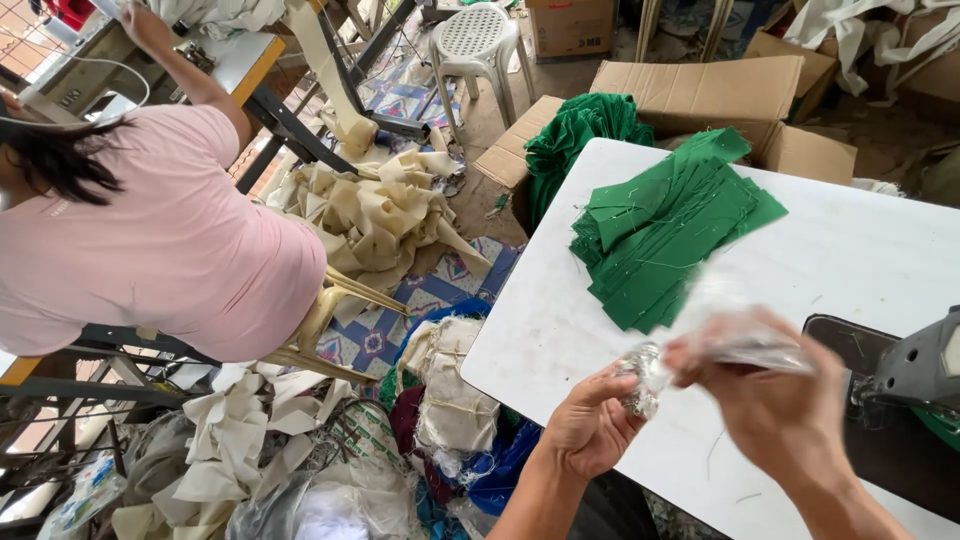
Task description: A person is sorting and assembling small metal zipper sliders with green fabric strips at a sewing workstation.
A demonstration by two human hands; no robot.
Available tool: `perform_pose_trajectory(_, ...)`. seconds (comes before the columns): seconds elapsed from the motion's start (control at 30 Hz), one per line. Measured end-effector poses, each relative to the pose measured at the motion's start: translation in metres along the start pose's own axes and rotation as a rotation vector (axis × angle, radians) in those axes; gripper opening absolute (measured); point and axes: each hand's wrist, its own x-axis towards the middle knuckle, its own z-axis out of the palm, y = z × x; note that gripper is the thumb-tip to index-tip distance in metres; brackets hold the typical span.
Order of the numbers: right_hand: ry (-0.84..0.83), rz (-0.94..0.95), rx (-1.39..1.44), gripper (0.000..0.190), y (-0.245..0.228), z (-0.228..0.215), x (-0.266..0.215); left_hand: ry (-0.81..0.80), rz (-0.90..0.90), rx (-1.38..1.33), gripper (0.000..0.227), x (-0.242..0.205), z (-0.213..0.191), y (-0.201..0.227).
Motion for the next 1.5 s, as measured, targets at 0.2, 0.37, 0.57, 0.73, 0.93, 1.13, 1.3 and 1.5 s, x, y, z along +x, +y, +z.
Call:
perform_pose_trajectory(0.2,0.437,-0.376,-0.075,0.047,0.006,-0.006,-0.007,-0.022,0.227,-0.012,0.038,-0.005,-0.009,0.007)
perform_pose_trajectory(0.37,0.390,-0.458,-0.079,0.052,0.009,-0.017,-0.011,0.029,0.285,-0.093,0.040,-0.011,0.006,0.026)
perform_pose_trajectory(0.57,-0.185,-0.832,-1.244,0.078,0.051,-0.011,-0.019,0.141,0.324,0.290,0.046,-0.003,-0.004,0.012)
perform_pose_trajectory(0.73,-0.108,0.219,-0.806,0.053,0.037,0.030,-0.030,0.204,0.466,0.581,0.039,-0.022,0.011,0.008)
perform_pose_trajectory(0.93,-0.536,0.457,-0.847,0.027,0.002,0.009,-0.006,0.475,0.521,0.617,0.029,-0.019,0.025,0.039)
perform_pose_trajectory(1.13,-0.244,0.461,-0.397,0.046,0.033,-0.027,0.005,0.402,0.628,0.627,0.040,-0.013,0.014,0.070)
perform_pose_trajectory(1.3,-0.272,-0.264,-0.712,0.090,0.036,0.019,-0.001,0.298,0.612,0.863,0.032,0.001,0.006,0.046)
perform_pose_trajectory(1.5,-0.176,-1.086,-0.633,0.035,0.021,0.042,-0.053,0.397,0.803,1.401,0.023,-0.018,0.006,0.055)
